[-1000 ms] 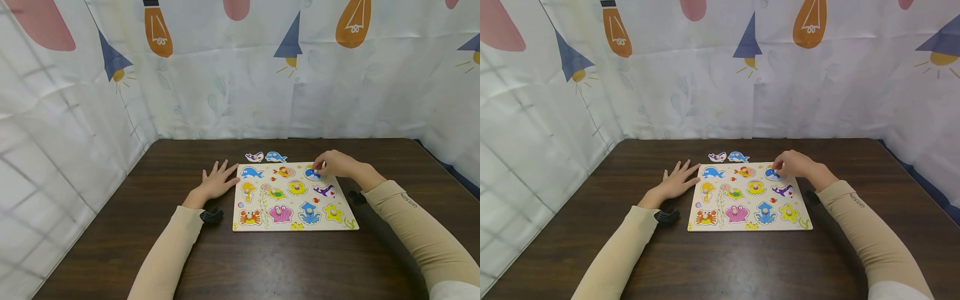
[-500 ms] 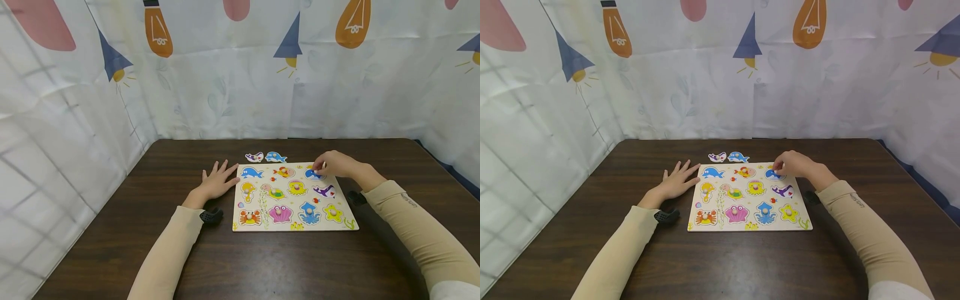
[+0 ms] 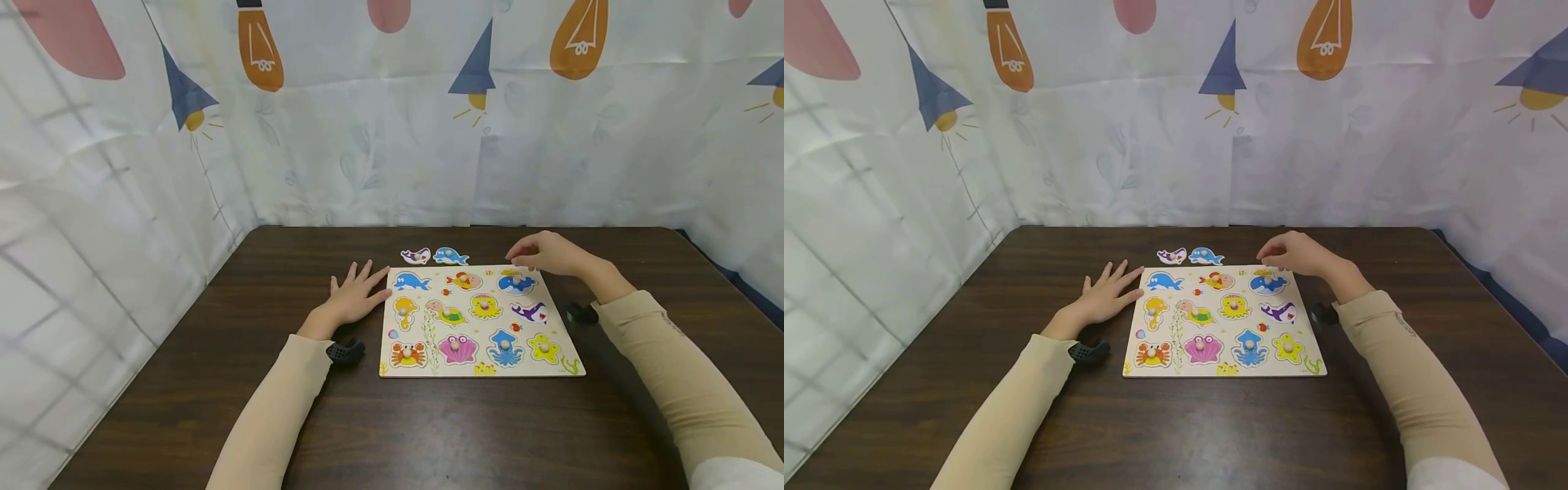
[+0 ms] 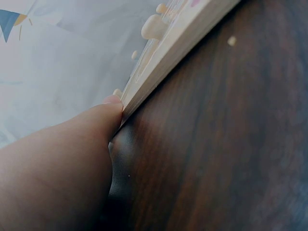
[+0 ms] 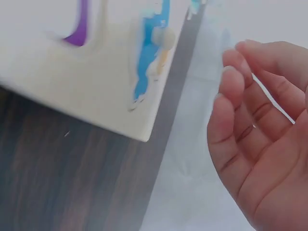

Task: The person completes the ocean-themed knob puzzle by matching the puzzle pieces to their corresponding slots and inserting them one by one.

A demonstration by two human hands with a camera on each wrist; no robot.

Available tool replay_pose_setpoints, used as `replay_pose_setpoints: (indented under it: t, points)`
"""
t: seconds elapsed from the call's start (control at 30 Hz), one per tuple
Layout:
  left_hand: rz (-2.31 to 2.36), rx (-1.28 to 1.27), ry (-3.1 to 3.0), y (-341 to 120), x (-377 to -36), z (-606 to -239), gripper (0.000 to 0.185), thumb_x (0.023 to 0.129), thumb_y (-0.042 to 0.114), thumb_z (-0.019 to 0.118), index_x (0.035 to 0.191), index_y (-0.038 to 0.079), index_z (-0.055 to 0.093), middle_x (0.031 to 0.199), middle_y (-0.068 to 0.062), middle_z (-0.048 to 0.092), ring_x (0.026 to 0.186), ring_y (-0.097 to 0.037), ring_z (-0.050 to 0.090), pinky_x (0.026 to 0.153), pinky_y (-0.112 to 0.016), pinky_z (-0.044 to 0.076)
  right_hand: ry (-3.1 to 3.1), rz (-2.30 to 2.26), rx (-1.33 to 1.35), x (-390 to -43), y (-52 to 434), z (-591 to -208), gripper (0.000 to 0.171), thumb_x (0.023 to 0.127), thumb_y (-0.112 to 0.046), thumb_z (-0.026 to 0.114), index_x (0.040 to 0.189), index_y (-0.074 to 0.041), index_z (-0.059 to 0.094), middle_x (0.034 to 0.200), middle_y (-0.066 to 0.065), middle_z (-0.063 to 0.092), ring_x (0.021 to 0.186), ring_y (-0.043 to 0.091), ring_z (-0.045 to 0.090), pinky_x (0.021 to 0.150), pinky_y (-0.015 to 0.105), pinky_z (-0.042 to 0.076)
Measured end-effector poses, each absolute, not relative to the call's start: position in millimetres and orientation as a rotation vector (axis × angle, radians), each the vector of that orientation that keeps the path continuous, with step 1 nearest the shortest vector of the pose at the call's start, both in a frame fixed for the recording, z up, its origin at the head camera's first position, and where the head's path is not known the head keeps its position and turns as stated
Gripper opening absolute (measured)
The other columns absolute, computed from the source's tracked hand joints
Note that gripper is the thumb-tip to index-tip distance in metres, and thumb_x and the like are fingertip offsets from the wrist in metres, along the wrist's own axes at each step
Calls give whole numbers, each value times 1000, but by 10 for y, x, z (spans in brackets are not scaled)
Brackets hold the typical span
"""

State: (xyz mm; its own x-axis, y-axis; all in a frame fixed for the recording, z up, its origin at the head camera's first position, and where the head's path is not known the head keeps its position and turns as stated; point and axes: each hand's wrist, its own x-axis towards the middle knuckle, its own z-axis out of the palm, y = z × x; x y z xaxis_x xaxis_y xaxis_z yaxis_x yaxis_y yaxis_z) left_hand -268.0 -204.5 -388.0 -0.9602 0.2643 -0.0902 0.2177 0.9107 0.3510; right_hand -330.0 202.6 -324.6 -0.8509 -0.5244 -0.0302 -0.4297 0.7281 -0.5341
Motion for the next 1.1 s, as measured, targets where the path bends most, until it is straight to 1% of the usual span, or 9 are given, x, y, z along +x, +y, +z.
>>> replay_pose_setpoints:
  t: [0.2,0.3,0.43,0.57,0.67,0.83,0.97,1.1]
  points:
    - [516,372,2938,-2048,-2685,-3885,68,107,54,43,166,26,23,171,-15,6,155,-43,-4,112,-76,-5,2674,-992,-698,-3405,1943,-3243,33,105,-17,62,130,3,67,111,18,70,87,29,61,79,41,55]
    - [520,374,2938,-2042,-2684,-3877,68,107,53,43,166,26,23,171,-15,7,155,-43,-4,112,-76,-5,2641,-1078,-664,-3455,1864,-3232,35,105,-18,61,132,4,65,112,23,69,88,32,60,80,41,56]
    - [517,372,2938,-2037,-2681,-3871,68,107,53,43,166,26,23,171,-15,7,155,-43,-4,112,-76,-5,2627,-1139,-632,-3530,1730,-3226,36,107,-20,58,133,3,64,116,25,68,92,34,61,83,41,55]
    - [512,374,2938,-2036,-2691,-3877,68,107,54,43,166,26,23,171,-15,7,155,-44,-4,112,-76,-5,2592,-1196,-612,-3604,1593,-3225,37,107,-21,58,134,3,64,120,25,67,94,33,62,87,42,55]
    - [512,373,2938,-2036,-2703,-3884,69,106,55,43,166,27,23,171,-15,7,155,-44,-4,112,-76,-5,2550,-1240,-588,-3645,1487,-3230,37,106,-20,59,134,3,64,120,24,67,93,32,61,89,44,55]
    - [500,376,2934,-2039,-2722,-3896,69,107,55,42,166,26,23,171,-15,7,155,-44,-4,112,-77,-5,2510,-1267,-542,-3674,1304,-3257,36,105,-17,61,134,5,64,118,22,69,92,34,61,84,38,55]
    - [504,374,2937,-2038,-2727,-3895,68,107,54,43,166,26,23,171,-15,7,155,-44,-4,112,-77,-5,2488,-1271,-515,-3705,1153,-3291,35,104,-15,62,133,6,63,116,22,69,86,30,62,79,33,55]
    - [521,374,2935,-2050,-2713,-3885,68,107,54,43,166,27,23,171,-15,7,155,-43,-4,111,-77,-5,2486,-1252,-491,-3767,1011,-3364,33,103,-13,63,131,6,65,105,19,69,76,21,59,76,31,55]
